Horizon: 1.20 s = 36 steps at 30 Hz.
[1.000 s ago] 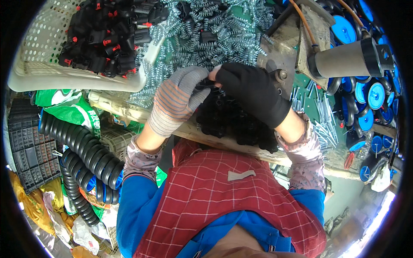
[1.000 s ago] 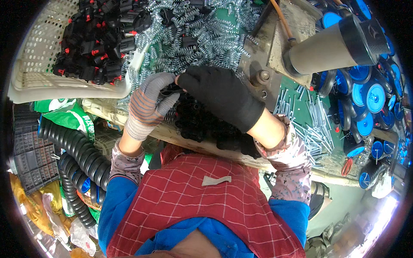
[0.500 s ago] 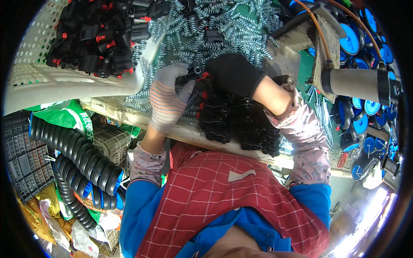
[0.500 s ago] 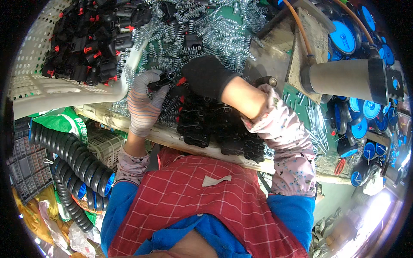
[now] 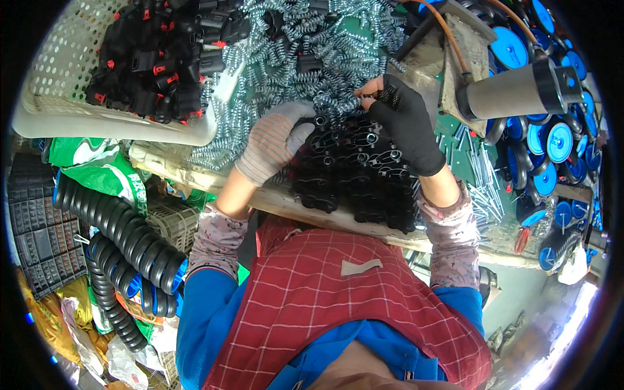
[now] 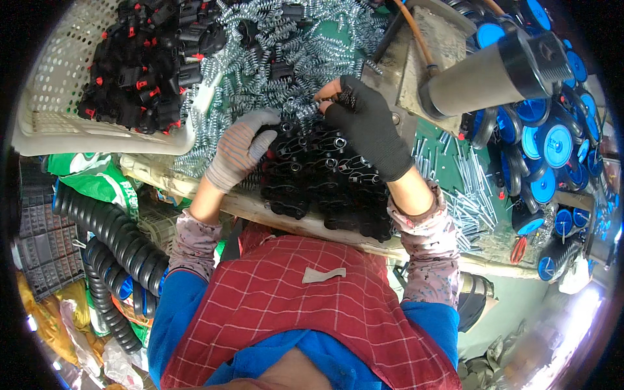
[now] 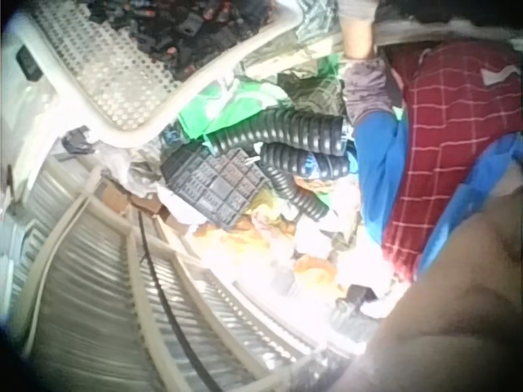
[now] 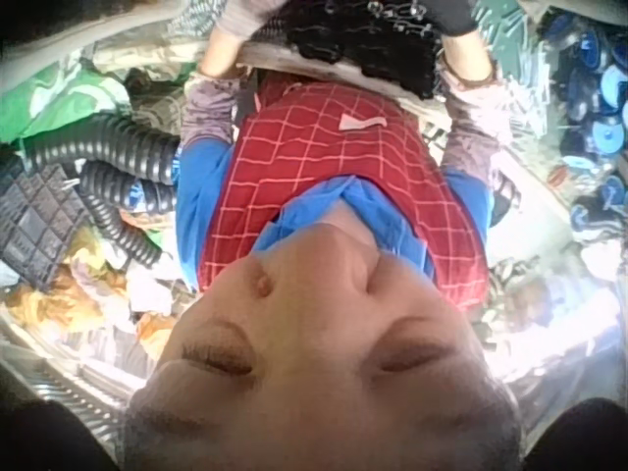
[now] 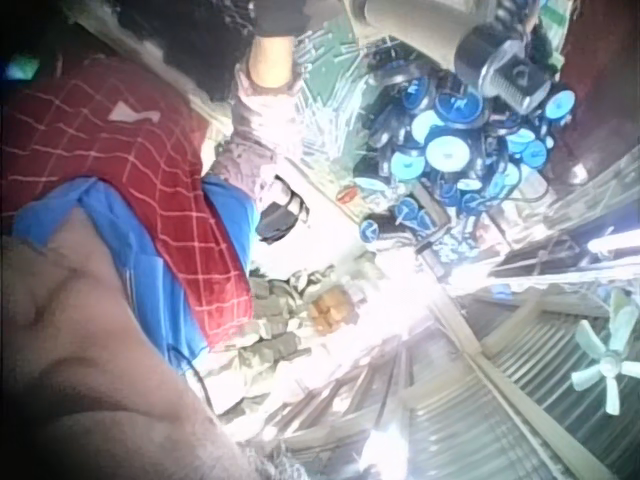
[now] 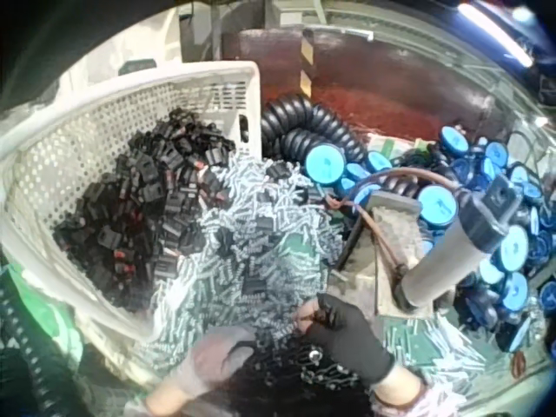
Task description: The person repeatedly picks black plastic components and metal springs from a white basket, inserts the springs into the components, and places the assembled units on a wooden board. They then pick up black circular parts with blue centers, attach them to the assemblies, and set the finished units aside. The process is continuous and repetitive throughout the clip.
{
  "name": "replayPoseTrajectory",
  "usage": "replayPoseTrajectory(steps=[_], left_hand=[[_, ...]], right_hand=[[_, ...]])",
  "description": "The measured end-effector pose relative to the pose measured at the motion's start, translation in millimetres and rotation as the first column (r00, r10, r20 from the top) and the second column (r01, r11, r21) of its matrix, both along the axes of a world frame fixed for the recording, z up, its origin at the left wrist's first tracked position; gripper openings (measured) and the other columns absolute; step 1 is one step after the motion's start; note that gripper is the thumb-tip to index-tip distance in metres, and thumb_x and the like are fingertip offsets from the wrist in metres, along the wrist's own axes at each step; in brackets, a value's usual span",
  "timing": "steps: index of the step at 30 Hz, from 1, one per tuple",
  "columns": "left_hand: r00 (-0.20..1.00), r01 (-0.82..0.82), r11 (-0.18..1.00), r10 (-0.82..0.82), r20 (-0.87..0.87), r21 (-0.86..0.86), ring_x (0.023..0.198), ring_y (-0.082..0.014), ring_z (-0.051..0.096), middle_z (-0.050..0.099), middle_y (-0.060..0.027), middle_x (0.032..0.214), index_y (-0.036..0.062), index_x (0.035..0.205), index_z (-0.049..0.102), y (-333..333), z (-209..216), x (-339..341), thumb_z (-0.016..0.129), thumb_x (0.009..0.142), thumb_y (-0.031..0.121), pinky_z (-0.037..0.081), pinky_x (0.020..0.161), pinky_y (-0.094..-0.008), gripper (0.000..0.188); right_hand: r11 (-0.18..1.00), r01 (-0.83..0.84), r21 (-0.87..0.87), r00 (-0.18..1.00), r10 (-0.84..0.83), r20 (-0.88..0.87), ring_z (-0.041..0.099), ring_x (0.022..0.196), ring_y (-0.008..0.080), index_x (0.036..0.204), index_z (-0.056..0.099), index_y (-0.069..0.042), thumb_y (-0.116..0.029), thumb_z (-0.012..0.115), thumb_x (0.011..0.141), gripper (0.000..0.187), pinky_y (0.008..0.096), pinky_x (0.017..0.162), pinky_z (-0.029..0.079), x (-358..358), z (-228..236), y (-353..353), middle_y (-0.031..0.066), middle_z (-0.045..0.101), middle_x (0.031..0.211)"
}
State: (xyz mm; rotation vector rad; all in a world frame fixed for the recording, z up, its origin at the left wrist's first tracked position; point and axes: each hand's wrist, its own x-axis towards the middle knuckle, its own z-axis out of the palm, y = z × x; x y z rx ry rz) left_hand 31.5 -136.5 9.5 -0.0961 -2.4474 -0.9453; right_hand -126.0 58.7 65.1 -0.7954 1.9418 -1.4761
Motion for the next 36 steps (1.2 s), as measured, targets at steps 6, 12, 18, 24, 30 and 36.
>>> replayPoseTrajectory(steps=[6,12,18,24,30,36], left_hand=[[0.994,-0.105,0.98,0.103,0.026,0.17,0.081,-0.0249,0.07,0.07,-0.0114,0.095,0.0063,0.109,0.065,43,37,-5,0.077,0.083,0.009,0.054,0.072,-0.0315,0.029],[0.989,0.028,0.999,-0.024,-0.146,0.027,0.076,-0.0335,0.067,0.068,-0.0135,0.089,0.0064,0.106,0.063,66,61,-13,0.07,0.089,0.008,0.053,0.064,-0.0387,0.018],[0.984,0.142,0.954,-0.166,0.071,0.265,0.078,-0.0317,0.069,0.068,-0.0132,0.09,0.0037,0.106,0.062,81,59,-14,0.063,0.096,0.012,0.053,0.068,-0.037,0.013],[0.958,-0.274,0.86,0.283,-0.043,-0.43,0.108,-0.0338,0.065,0.065,-0.0152,0.122,0.0099,0.121,0.064,-32,78,-67,0.055,0.099,0.015,0.053,0.093,-0.0392,0.025],[0.524,0.24,0.486,0.664,0.533,-0.84,0.119,-0.0329,0.062,0.053,-0.0132,0.141,0.0216,0.137,0.056,-204,85,-150,0.065,0.086,0.002,0.052,0.099,-0.0423,0.055],[0.283,0.594,0.242,0.83,0.481,-0.767,0.129,-0.0347,0.054,0.05,-0.0088,0.14,0.0329,0.144,0.05,-202,72,-171,0.067,0.088,0.008,0.048,0.102,-0.0447,0.063]], right_hand=[[0.974,-0.083,-0.209,0.994,0.098,0.058,0.06,0.097,0.009,0.115,0.063,0.0,-0.003,0.064,0.091,0.024,0.0249,0.087,0.047,22,3,9,0.0037,0.068,0.106],[0.997,-0.024,-0.072,0.995,0.031,0.09,0.063,0.098,0.012,0.116,0.068,0.001,-0.003,0.07,0.088,0.028,0.028,0.089,0.049,32,24,43,0.0068,0.071,0.103],[0.997,0.001,-0.083,0.993,-0.01,-0.114,0.068,0.092,0.0149,0.113,0.071,-0.001,-0.001,0.071,0.086,0.027,0.0281,0.084,0.051,42,20,74,0.0081,0.073,0.1],[0.967,0.24,-0.09,0.962,-0.249,-0.115,0.059,0.076,0.0108,0.106,0.068,-0.001,-0.01,0.066,0.093,0.015,0.0244,0.071,0.047,32,2,131,0.002,0.066,0.086],[0.872,0.483,-0.081,0.874,-0.474,0.106,0.051,0.068,0.0051,0.105,0.067,-0.002,-0.016,0.066,0.096,0.017,0.0205,0.063,0.04,17,-46,175,-0.0028,0.06,0.082],[0.847,0.514,-0.136,0.856,-0.497,0.14,0.05,0.069,0.0041,0.106,0.066,-0.002,-0.016,0.066,0.098,0.016,0.0199,0.063,0.039,12,-64,187,-0.0043,0.058,0.081]])
